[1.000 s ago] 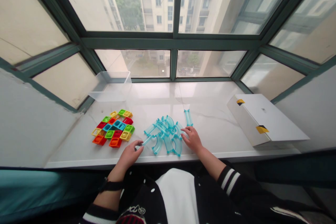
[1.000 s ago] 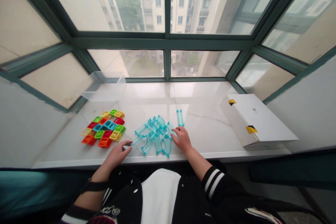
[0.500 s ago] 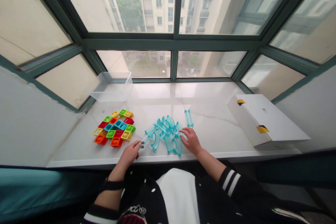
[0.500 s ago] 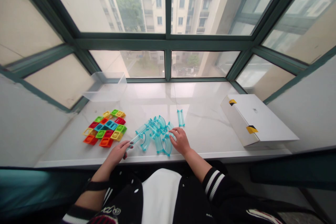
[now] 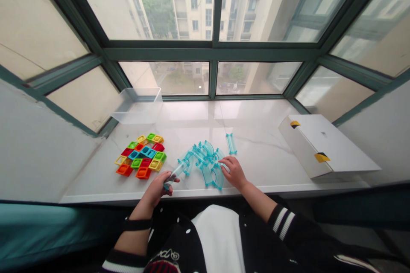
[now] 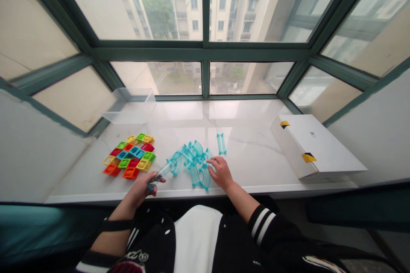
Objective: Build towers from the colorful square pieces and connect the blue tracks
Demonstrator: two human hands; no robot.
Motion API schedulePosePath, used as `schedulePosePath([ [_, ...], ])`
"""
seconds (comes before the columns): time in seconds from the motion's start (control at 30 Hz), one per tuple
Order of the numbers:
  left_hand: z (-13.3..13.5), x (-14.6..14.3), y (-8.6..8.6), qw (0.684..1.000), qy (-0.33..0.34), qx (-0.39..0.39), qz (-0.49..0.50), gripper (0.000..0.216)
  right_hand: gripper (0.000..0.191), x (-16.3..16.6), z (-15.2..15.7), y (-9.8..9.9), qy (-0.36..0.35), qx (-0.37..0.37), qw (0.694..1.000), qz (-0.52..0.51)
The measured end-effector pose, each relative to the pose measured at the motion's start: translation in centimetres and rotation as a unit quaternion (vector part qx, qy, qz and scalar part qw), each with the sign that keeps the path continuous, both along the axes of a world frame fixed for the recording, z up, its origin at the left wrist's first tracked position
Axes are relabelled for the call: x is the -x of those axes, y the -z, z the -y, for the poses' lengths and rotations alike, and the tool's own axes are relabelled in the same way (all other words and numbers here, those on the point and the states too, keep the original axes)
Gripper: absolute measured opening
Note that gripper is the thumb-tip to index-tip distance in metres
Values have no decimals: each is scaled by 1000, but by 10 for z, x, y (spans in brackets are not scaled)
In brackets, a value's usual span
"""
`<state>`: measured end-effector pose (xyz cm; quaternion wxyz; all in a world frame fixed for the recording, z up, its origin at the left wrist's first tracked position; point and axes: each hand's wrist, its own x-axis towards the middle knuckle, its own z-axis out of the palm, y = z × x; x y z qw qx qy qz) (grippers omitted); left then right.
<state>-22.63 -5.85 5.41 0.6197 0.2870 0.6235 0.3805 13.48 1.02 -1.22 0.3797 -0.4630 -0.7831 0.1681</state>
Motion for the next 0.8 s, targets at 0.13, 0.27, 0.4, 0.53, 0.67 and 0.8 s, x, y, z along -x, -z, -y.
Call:
schedulePosePath([
  [0.13, 1, -1, 0, 999, -18, -3, 33, 37, 24, -1, 0, 2, -2, 3, 1000, -1],
  [0.27, 1, -3, -2, 998, -33, 5, 57, 33, 25, -2, 1, 2, -6, 2, 1000, -2],
  [0.4, 0, -5, -5, 995, -45, 28, 88, 27, 24, -2, 1, 0, -6, 4, 1000, -2],
  [0.53, -2, -6, -7, 990, -59, 51, 118, 20, 24, -3, 1, 0, -7, -2, 1000, -4],
  [0.67, -2, -6, -8, 986, -64, 56, 144, 16, 23, -3, 0, 1, -14, -13, 1000, -7],
  [0.8, -1, -4, -9, 982, -66, 53, 168, 16, 23, -3, 0, 2, -13, -15, 1000, -3],
])
